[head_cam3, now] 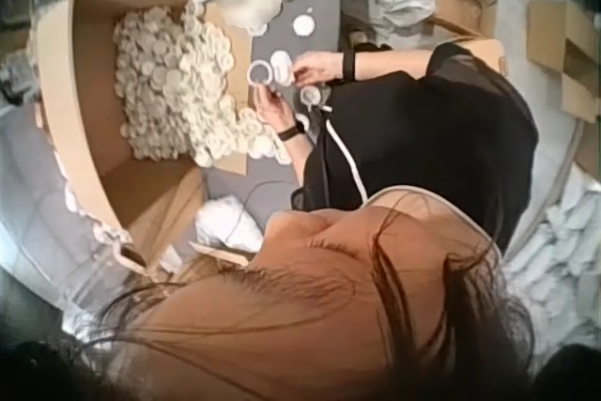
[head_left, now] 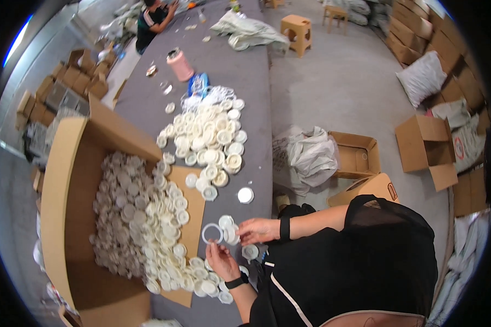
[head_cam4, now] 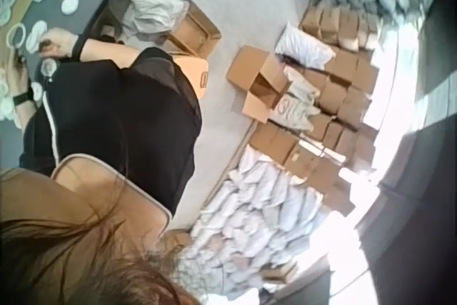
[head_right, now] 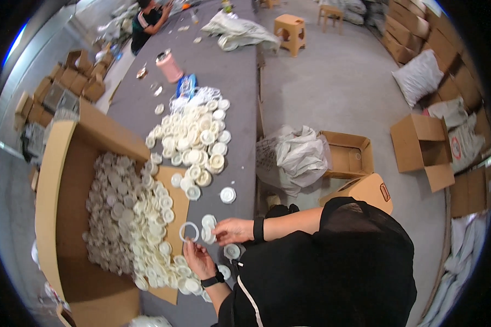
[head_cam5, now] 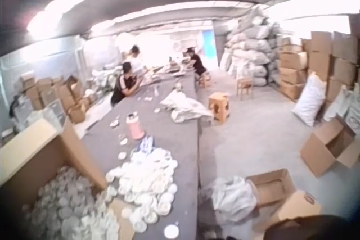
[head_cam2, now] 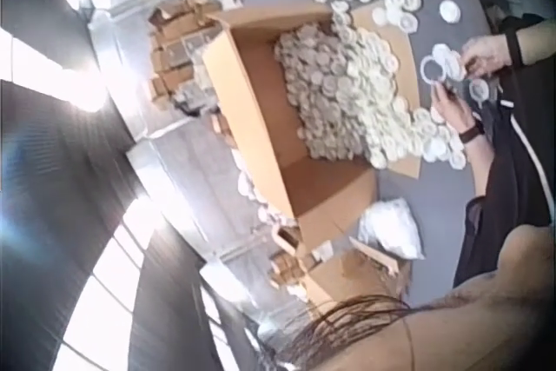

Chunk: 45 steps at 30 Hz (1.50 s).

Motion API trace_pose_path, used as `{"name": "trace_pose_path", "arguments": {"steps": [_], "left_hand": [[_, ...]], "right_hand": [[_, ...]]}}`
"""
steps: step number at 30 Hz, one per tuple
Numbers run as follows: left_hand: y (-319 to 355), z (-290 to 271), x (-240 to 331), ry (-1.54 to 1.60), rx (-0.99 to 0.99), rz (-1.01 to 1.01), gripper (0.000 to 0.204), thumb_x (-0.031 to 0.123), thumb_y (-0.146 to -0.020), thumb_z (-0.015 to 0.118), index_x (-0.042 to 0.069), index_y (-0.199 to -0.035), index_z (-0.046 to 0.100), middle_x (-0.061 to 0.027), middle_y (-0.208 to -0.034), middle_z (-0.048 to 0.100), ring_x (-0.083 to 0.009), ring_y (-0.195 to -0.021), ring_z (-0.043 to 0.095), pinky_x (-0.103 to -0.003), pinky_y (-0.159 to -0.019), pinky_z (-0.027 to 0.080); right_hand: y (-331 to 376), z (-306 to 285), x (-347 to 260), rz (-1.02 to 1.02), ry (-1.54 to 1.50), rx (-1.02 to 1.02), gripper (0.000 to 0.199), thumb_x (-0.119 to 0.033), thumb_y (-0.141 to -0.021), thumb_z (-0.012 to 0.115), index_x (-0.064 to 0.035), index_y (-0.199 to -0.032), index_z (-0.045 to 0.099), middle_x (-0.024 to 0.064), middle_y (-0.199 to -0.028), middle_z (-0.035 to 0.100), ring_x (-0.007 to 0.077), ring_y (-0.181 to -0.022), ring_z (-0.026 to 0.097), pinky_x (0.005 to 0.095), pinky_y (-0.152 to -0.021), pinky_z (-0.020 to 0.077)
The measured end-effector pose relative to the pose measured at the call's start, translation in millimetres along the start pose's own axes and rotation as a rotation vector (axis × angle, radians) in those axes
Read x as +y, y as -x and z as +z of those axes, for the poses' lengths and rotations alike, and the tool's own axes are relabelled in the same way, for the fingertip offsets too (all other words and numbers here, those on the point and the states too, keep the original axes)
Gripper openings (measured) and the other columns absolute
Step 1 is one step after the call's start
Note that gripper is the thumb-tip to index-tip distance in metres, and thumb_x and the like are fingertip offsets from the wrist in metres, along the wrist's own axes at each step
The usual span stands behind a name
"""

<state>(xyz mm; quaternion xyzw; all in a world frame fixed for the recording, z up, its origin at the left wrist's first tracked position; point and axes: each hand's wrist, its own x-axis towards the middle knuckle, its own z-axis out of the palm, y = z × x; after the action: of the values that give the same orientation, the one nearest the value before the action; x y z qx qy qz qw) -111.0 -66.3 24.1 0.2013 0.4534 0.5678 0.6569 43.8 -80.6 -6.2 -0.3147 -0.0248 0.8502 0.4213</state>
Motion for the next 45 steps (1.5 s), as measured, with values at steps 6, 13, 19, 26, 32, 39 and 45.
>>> {"name": "trace_pose_path", "arguments": {"steps": [6,13,19,26,32,39,45], "left_hand": [[19.8,0.8,-3.8,-0.028,-0.023,-0.135,0.014,0.014,-0.079,0.055,0.004,-0.089,0.055,0.0013,-0.068,0.052,-0.0061,-0.054,0.046,-0.018,-0.045,0.035],[23.5,-6.2,-7.2,-0.085,-0.032,-0.089,0.008,0.013,-0.078,0.056,0.006,-0.081,0.055,0.0022,-0.060,0.048,-0.0069,-0.051,0.045,-0.019,-0.045,0.035],[25.2,-8.5,-10.4,-0.047,-0.032,-0.017,0.009,0.014,-0.078,0.057,0.008,-0.073,0.052,0.0022,-0.062,0.048,-0.0073,-0.058,0.047,-0.019,-0.050,0.036],[20.2,-18.2,-16.0,0.135,-0.024,-0.098,0.005,0.010,-0.076,0.054,0.008,-0.078,0.050,-0.0033,-0.076,0.053,-0.0100,-0.066,0.049,-0.022,-0.057,0.040],[24.4,-6.8,-16.8,0.295,-0.058,-0.189,0.016,0.016,-0.075,0.056,0.006,-0.086,0.053,-0.0039,-0.088,0.057,-0.0151,-0.080,0.055,-0.026,-0.067,0.043],[21.8,-8.9,-17.8,0.262,-0.109,-0.189,0.018,0.020,-0.077,0.054,0.005,-0.087,0.053,-0.0052,-0.089,0.058,-0.0161,-0.083,0.056,-0.029,-0.074,0.045],[17.8,-17.4,-24.9,0.016,-0.132,-0.250,0.007,0.012,-0.078,0.052,0.005,-0.079,0.050,-0.0036,-0.076,0.054,-0.0109,-0.069,0.052,-0.024,-0.064,0.043]], "right_hand": [[4.3,14.2,0.2,-0.178,0.203,-0.047,0.010,-0.017,-0.079,0.052,-0.0112,-0.087,0.050,-0.0010,-0.081,0.054,0.0093,-0.076,0.050,0.0219,-0.064,0.0388],[8.7,17.1,3.0,-0.203,0.109,-0.153,0.011,-0.019,-0.080,0.049,-0.0120,-0.088,0.050,-0.0020,-0.086,0.052,0.0071,-0.078,0.048,0.0236,-0.067,0.0383],[10.4,25.5,7.9,-0.262,0.278,-0.075,0.015,-0.017,-0.079,0.051,-0.0081,-0.092,0.050,-0.0009,-0.086,0.052,0.0073,-0.077,0.046,0.0217,-0.067,0.0384],[10.8,23.4,19.3,-0.355,0.323,-0.071,0.016,-0.016,-0.077,0.052,-0.0069,-0.090,0.052,-0.0018,-0.083,0.052,0.0067,-0.073,0.046,0.0207,-0.064,0.0376],[9.9,29.6,25.2,-0.373,0.231,-0.040,0.016,-0.020,-0.079,0.048,-0.0064,-0.085,0.054,-0.0021,-0.075,0.052,0.0068,-0.066,0.046,0.0205,-0.061,0.0371],[10.8,30.0,25.2,-0.340,0.136,-0.067,0.025,-0.027,-0.083,0.047,-0.0042,-0.087,0.056,0.0011,-0.083,0.057,0.0086,-0.075,0.052,0.0237,-0.066,0.0416],[14.0,23.1,16.7,-0.148,0.340,-0.022,0.026,-0.030,-0.081,0.052,-0.0050,-0.077,0.059,-0.0009,-0.071,0.056,0.0072,-0.063,0.050,0.0212,-0.057,0.0394]]}}
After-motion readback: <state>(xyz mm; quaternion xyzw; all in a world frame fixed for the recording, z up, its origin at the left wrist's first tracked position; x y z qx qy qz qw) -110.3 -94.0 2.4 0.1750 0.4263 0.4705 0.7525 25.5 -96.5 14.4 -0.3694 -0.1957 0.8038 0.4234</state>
